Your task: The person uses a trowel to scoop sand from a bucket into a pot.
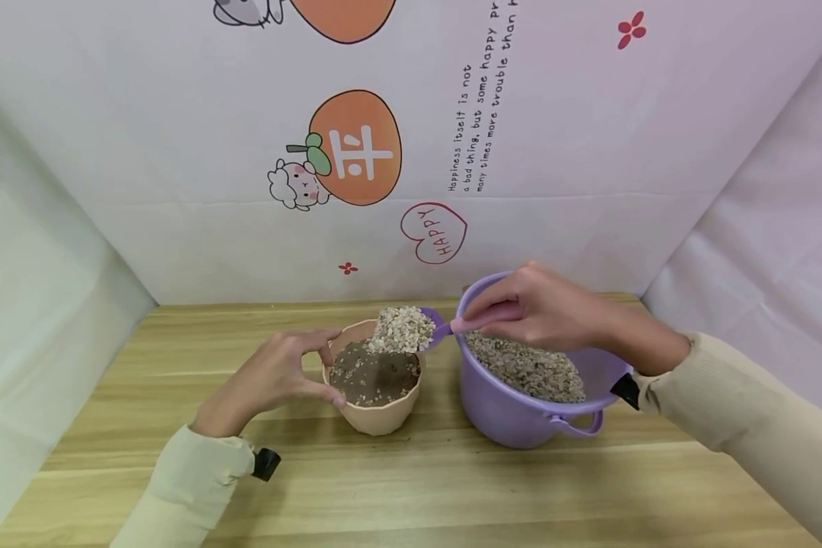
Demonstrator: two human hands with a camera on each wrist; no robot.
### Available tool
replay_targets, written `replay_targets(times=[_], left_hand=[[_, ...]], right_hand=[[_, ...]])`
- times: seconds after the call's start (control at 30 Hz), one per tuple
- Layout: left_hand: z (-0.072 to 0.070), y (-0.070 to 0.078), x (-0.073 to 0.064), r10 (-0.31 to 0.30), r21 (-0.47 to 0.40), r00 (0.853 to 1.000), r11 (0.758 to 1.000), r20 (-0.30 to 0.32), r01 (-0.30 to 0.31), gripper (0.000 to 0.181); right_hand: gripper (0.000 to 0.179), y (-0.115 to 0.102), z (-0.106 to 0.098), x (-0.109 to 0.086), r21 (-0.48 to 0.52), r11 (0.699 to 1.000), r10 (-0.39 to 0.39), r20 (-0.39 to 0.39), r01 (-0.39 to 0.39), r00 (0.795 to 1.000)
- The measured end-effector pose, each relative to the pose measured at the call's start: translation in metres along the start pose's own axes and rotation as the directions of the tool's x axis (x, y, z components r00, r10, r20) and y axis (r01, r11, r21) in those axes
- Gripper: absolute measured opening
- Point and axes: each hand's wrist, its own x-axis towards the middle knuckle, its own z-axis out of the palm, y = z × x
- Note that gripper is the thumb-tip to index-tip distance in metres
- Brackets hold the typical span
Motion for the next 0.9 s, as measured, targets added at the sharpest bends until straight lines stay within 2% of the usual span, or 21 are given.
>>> replay_targets(times=[0.53, 0.9], left_hand=[[0.001, -0.001, 0.000, 0.006, -0.021, 1.000, 1.000, -0.005, -0.006, 0.045], [0.002, -0.002, 0.001, 0.020, -0.023, 1.000, 1.000, -0.010, -0.020, 0.043]], right_hand=[[0.016, -0.005, 0.003, 0.012, -0.098, 0.995, 0.019, 0.047, -0.014, 0.999], [0.014, -0.010, 0.004, 0.020, -0.111, 0.991, 0.087, 0.079, -0.078, 0.993]])
